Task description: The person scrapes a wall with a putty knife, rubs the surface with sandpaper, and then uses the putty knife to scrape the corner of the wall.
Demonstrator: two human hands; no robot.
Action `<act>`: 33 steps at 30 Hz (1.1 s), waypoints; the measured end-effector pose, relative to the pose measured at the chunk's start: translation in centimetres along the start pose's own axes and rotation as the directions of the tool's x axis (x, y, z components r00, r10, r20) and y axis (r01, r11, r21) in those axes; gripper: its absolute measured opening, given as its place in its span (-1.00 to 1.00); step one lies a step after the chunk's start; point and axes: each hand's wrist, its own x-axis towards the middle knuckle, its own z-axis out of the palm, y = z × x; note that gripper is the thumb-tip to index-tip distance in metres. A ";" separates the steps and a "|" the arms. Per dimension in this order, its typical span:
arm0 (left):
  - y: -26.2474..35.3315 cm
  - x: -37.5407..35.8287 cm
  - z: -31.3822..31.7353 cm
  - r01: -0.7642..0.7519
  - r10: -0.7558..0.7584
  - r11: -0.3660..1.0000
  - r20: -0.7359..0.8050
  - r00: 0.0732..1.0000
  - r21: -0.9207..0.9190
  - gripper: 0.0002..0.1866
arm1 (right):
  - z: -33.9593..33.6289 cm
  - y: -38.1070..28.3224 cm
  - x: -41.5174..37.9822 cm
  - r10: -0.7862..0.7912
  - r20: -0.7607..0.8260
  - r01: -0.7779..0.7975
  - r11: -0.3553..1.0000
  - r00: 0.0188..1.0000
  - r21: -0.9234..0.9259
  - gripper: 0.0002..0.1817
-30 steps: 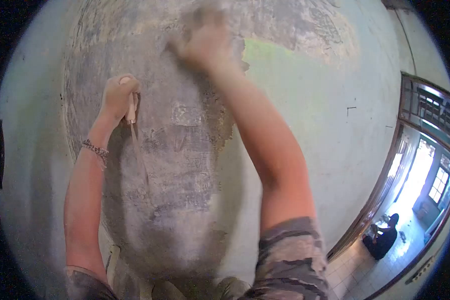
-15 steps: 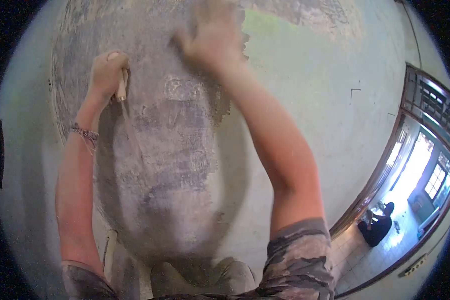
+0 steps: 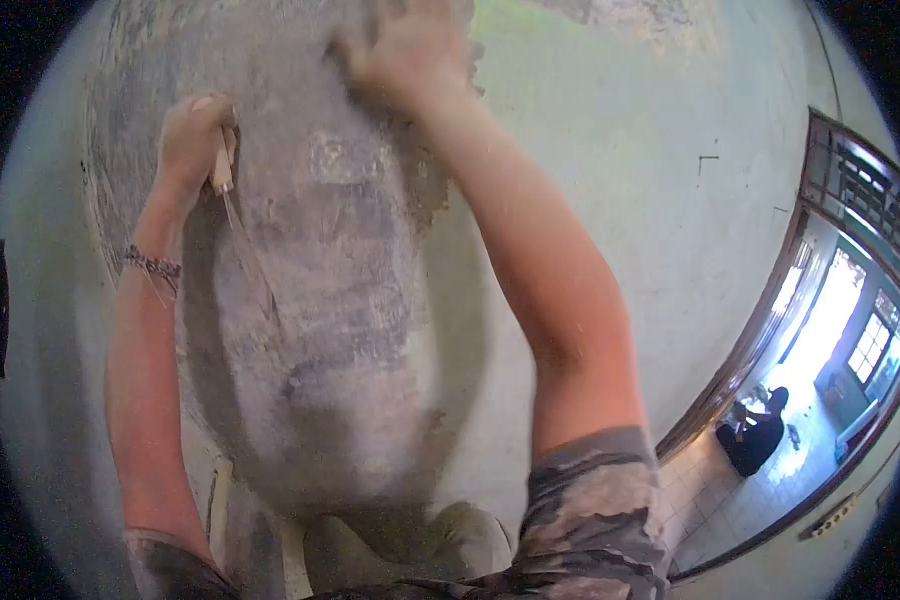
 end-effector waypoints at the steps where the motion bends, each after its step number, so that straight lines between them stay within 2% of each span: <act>1: 0.0 0.0 0.0 -0.023 0.023 1.000 0.005 1.000 0.004 -0.85 | -0.1 -0.8 -1.6 -0.188 0.000 0.188 0.980 0.982 0.072 -0.22; 2: 0.0 -0.2 -0.2 -0.018 0.018 1.000 0.008 1.000 0.006 -0.85 | 0.2 0.3 -1.1 -0.282 0.036 0.281 0.960 0.959 0.012 -0.25; 3: 0.5 -0.4 -0.3 0.038 -0.038 0.999 0.023 0.999 -0.019 -0.85 | 0.0 1.3 0.5 -0.273 0.035 0.273 0.962 0.961 0.012 -0.25; 4: 0.9 -0.3 -0.1 0.093 -0.091 0.995 0.050 0.995 -0.036 -0.84 | -0.3 2.7 2.2 -0.041 -0.004 0.041 0.999 0.999 -0.004 -0.23; 5: 0.9 0.0 -0.1 0.086 -0.084 0.996 0.056 0.995 -0.026 -0.84 | -0.9 2.9 3.4 0.184 -0.052 -0.185 0.983 0.982 -0.006 -0.21; 6: 0.7 0.1 -0.1 0.008 -0.008 0.999 0.017 1.000 0.031 -0.84 | -0.5 1.7 2.9 0.185 -0.054 -0.189 0.979 0.981 -0.077 -0.22; 7: 0.3 -0.2 0.0 -0.055 0.056 0.995 -0.014 0.998 0.084 -0.83 | -1.1 -0.2 0.8 0.130 0.019 -0.131 0.990 0.991 0.042 -0.25; 9: 0.3 0.0 -0.4 -0.016 0.014 0.998 0.023 1.000 0.062 -0.83 | -1.8 -2.6 -4.6 -0.216 0.036 0.208 0.967 0.976 0.148 -0.29; 10: 0.3 -0.1 -0.3 0.014 -0.016 0.999 0.056 0.998 0.045 -0.82 | -2.2 -2.2 -4.4 -0.205 0.049 0.196 0.969 0.978 0.151 -0.29; 12: 0.5 -0.1 0.0 0.003 -0.005 0.999 0.043 0.999 0.052 -0.83 | -3.3 -0.4 -1.9 0.146 0.173 -0.173 0.973 0.974 0.151 -0.28; 13: 0.5 -0.3 0.0 0.006 -0.007 0.999 0.007 1.000 0.051 -0.83 | -2.7 -0.7 -2.3 0.150 0.176 -0.177 0.972 0.973 0.152 -0.28; 15: 0.9 -0.4 -0.3 0.035 -0.035 0.999 0.018 0.999 0.008 -0.82 | 0.2 -2.5 -4.9 0.183 -0.011 -0.178 0.970 0.983 0.165 -0.16; 16: 0.9 -0.6 -0.1 0.060 -0.059 0.997 0.030 0.998 -0.041 -0.80 | -0.1 -5.3 -9.0 -0.001 -0.022 0.004 0.988 1.000 0.153 -0.16; 17: 0.7 -0.8 0.0 0.065 -0.063 0.997 0.038 0.997 -0.047 -0.80 | 0.0 -5.0 -9.9 0.002 -0.014 0.000 0.989 1.000 0.147 -0.16; 19: 0.5 -0.5 0.0 0.021 -0.021 1.000 -0.009 1.000 -0.019 -0.82 | -0.3 -4.1 -9.7 -0.258 -0.031 0.258 0.936 0.966 0.238 -0.19; 20: 0.5 -0.4 0.1 0.017 -0.017 1.000 -0.011 1.000 -0.019 -0.82 | -0.3 -2.5 -7.4 -0.054 0.025 0.047 0.971 0.998 0.234 -0.20; 21: 0.4 -0.3 0.2 0.015 -0.016 1.000 -0.021 1.000 -0.014 -0.82 | 0.3 -2.0 -6.2 -0.060 0.018 0.054 0.970 0.998 0.236 -0.20; 23: 0.4 -0.2 -0.2 0.016 -0.016 1.000 -0.034 0.999 -0.006 -0.82 | 1.3 -1.9 -4.9 0.151 -0.221 -0.161 0.987 0.963 -0.025 -0.22; 24: 0.4 -0.3 -0.3 0.054 -0.053 0.998 0.016 0.998 -0.017 -0.83 | 0.4 -4.4 -7.8 0.118 -0.084 -0.111 0.990 0.989 0.081 -0.24; 25: 0.5 -0.4 -0.4 0.088 -0.086 0.996 0.068 0.994 -0.028 -0.83 | 0.0 -5.0 -9.6 0.118 -0.085 -0.112 0.991 0.989 0.077 -0.24; 26: 0.7 -0.7 -0.4 0.085 -0.083 0.996 0.066 0.994 -0.029 -0.83 | -0.3 -5.2 -10.9 -0.084 -0.016 0.085 0.981 0.996 0.176 -0.25; 27: 1.0 -1.0 -0.4 0.105 -0.100 0.992 0.075 0.992 -0.067 -0.83 | -0.5 -4.9 -11.0 -0.295 0.024 0.277 0.919 0.955 0.282 -0.26; 28: 1.3 -1.0 -0.5 0.122 -0.114 0.987 0.085 0.990 -0.103 -0.83 | 0.3 -3.1 -8.4 -0.344 -0.019 0.338 0.909 0.939 0.244 -0.27; 29: 1.5 -0.8 -0.6 0.109 -0.101 0.988 0.077 0.992 -0.105 -0.83 | -0.5 -1.2 -3.5 -0.141 0.148 0.106 0.969 0.979 0.222 -0.28; 30: 1.5 -0.7 -0.6 0.127 -0.122 0.986 0.055 0.991 -0.108 -0.83 | -1.5 0.1 0.6 0.077 0.306 -0.131 0.978 0.949 0.161 -0.29; 31: 1.5 -0.7 -0.5 0.152 -0.149 0.982 0.038 0.988 -0.108 -0.83 | -1.3 0.3 1.7 0.079 0.302 -0.132 0.978 0.950 0.161 -0.29; 32: 1.3 -0.6 -0.5 0.143 -0.140 0.984 0.035 0.990 -0.106 -0.83 | -0.9 0.2 2.9 0.145 0.061 -0.150 0.984 0.988 0.091 -0.28; 33: 1.1 -0.5 -0.4 0.115 -0.113 0.985 0.026 0.993 -0.126 -0.83 | -1.0 0.0 3.7 0.186 -0.188 -0.184 0.983 0.964 0.025 -0.26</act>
